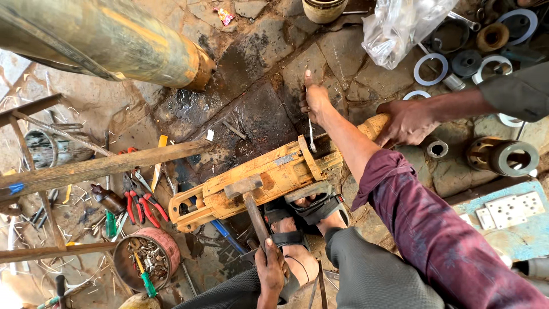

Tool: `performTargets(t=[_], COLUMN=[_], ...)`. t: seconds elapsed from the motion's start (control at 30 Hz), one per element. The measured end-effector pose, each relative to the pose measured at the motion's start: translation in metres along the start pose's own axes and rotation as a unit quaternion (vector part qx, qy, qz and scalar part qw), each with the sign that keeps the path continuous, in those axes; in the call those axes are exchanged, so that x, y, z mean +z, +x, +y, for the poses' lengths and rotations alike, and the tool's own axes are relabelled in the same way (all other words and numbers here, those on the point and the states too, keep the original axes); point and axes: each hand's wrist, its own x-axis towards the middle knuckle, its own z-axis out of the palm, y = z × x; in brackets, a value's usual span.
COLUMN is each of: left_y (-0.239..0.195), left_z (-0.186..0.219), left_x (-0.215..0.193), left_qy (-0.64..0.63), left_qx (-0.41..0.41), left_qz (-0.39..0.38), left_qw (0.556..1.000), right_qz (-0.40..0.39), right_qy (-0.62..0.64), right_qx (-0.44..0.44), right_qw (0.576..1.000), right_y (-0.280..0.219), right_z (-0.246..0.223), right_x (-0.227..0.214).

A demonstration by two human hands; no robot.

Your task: The person uses a hammer and a metal rod to strike a mechanical pump assembly while an assistant holds it on the floor. They use pliers and other hand tools to adjust and disassemble components within the assembly.

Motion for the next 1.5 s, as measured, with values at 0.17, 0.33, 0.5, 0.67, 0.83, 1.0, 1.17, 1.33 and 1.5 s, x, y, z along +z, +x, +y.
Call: performTargets(t=[0.17, 0.33, 0.5, 0.67, 0.83, 1.0, 1.17, 1.33, 1.5], left_y=[-0.002, -0.007, -0.005, -0.003, -0.007, -0.013, -0.040, -0.068, -0.073], left_z=[0.005, 0.009, 0.010, 0.003, 0.007, 0.026, 0.067, 0.138, 0.167], left_x=[0.003, 0.004, 0.004, 0.004, 0.005, 0.015, 0.038, 0.059, 0.064], left_qy=[0.000, -0.002, 0.003, 0.000, -0.060, -0.002, 0.280, 0.311, 0.234], left_qx=[-0.009, -0.015, -0.007, -0.013, -0.026, -0.025, 0.245, 0.139, 0.470], left_qz=[-0.008, -0.003, -0.011, -0.014, -0.023, 0.007, 0.038, 0.038, 0.047], left_qw=[1.000, 1.000, 1.000, 1.000, 0.998, 1.000, 0.927, 0.940, 0.850], right_qz=[0.076, 0.059, 0.078, 0.052, -0.022, 0.084, 0.149, 0.166, 0.164], right_qy=[-0.068, -0.242, -0.286, -0.276, -0.029, -0.304, -0.382, -0.396, -0.405], right_qx=[0.015, -0.019, -0.023, -0.016, 0.003, -0.057, -0.089, -0.117, -0.133], right_qw=[0.995, 0.968, 0.955, 0.960, 0.999, 0.947, 0.908, 0.895, 0.890], right_y=[-0.002, 0.007, 0.010, 0.013, 0.033, 0.045, 0.034, 0.032, 0.025], right_z=[0.004, 0.009, -0.001, 0.002, -0.015, -0.029, -0.018, -0.018, -0.019], right_x=[0.009, 0.022, 0.015, 0.013, 0.017, 0.029, 0.027, 0.027, 0.033])
